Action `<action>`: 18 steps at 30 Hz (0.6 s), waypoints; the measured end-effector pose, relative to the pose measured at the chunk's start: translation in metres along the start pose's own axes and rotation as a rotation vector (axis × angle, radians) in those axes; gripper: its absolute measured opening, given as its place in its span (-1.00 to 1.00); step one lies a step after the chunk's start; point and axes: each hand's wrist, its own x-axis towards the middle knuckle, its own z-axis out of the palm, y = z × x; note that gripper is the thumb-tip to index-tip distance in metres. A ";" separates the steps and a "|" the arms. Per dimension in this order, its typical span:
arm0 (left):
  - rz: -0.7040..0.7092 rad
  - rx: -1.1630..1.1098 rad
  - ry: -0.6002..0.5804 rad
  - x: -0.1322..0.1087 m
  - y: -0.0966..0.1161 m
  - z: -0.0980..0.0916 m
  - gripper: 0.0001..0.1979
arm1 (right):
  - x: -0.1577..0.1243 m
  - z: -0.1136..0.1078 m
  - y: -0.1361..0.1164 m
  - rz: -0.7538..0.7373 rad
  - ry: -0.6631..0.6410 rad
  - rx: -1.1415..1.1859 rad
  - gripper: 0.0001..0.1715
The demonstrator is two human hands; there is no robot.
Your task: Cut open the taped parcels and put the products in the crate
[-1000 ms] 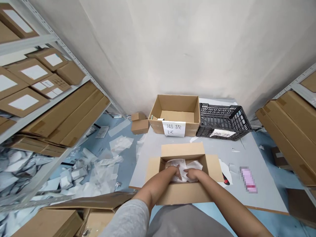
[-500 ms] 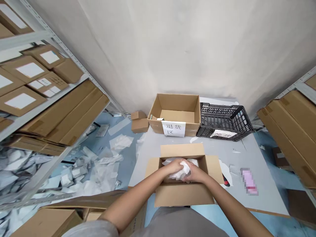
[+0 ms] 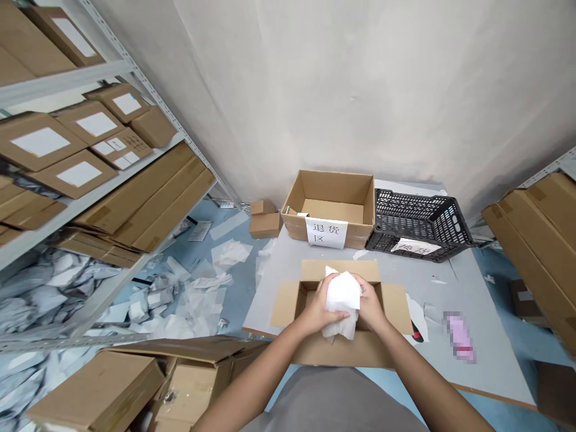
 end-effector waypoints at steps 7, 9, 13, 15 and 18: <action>0.116 -0.099 0.327 0.027 -0.004 -0.010 -0.43 | -0.001 -0.031 -0.023 -0.198 -0.143 -0.275 -0.34; 0.135 -0.149 0.472 0.030 -0.005 -0.017 -0.44 | -0.006 -0.041 -0.023 -0.161 -0.181 -0.308 -0.15; 0.105 -0.246 0.645 0.027 -0.015 -0.010 -0.41 | -0.015 -0.028 -0.005 0.067 -0.324 -0.098 0.35; 0.073 -0.277 0.651 0.021 -0.023 0.003 -0.40 | -0.017 -0.011 0.005 0.096 -0.334 0.017 0.43; 0.042 -0.235 0.603 0.009 -0.038 0.020 -0.44 | -0.014 0.011 0.009 0.049 -0.235 0.096 0.34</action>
